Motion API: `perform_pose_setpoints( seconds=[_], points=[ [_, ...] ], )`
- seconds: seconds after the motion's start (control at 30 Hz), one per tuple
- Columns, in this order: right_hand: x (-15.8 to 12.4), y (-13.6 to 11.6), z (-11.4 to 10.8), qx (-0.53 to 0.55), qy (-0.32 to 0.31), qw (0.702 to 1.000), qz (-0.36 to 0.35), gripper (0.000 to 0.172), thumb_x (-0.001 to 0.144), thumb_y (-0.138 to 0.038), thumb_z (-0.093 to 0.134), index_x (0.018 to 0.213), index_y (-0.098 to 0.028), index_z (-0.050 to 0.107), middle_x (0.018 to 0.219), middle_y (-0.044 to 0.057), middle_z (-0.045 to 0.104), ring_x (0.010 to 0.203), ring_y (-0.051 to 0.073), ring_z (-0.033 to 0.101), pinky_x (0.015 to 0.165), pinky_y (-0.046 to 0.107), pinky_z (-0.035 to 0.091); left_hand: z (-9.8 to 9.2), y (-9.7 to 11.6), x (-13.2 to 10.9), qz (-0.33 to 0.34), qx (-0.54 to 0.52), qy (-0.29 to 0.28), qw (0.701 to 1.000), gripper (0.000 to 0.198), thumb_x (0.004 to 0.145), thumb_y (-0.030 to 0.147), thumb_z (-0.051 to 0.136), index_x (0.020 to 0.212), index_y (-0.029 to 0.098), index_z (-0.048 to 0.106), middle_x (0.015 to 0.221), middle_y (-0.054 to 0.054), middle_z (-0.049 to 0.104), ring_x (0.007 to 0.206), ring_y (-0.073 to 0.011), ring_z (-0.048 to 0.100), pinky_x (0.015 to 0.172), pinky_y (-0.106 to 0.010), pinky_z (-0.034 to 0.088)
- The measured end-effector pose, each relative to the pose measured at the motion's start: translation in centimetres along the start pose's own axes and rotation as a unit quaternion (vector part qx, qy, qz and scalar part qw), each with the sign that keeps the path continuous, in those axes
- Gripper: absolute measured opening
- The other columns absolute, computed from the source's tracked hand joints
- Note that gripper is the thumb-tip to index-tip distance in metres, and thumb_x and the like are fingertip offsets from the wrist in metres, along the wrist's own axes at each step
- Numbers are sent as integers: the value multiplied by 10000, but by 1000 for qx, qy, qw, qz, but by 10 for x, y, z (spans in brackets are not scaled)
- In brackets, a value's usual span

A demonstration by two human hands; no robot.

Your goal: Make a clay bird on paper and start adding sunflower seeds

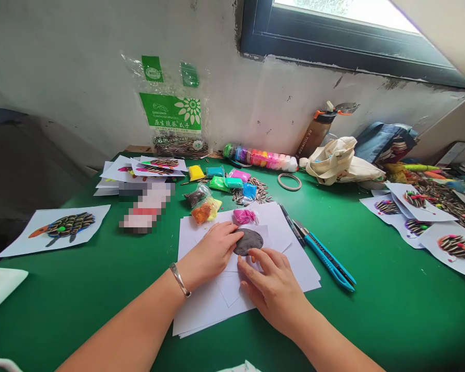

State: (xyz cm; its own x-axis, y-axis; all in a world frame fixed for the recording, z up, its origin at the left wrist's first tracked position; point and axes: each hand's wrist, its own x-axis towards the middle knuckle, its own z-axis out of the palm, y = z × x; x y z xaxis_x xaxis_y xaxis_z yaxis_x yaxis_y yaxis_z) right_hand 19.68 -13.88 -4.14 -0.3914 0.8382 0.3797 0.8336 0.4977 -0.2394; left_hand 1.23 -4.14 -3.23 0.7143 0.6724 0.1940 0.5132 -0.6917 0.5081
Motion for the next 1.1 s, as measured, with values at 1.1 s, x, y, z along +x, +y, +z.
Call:
perform_pose_setpoints(
  seconds=[1.1],
  points=[
    [-2, 13, 0, 12, 33, 997, 66, 407, 926, -291, 525, 1320, -196, 542, 1466, 168, 384, 1327, 340, 364, 1029, 563, 389, -4, 4, 2, -7, 5, -11, 1000, 315, 930, 108, 424, 1164, 177, 622, 1192, -111, 605, 1152, -258, 523, 987, -426, 460]
  ],
)
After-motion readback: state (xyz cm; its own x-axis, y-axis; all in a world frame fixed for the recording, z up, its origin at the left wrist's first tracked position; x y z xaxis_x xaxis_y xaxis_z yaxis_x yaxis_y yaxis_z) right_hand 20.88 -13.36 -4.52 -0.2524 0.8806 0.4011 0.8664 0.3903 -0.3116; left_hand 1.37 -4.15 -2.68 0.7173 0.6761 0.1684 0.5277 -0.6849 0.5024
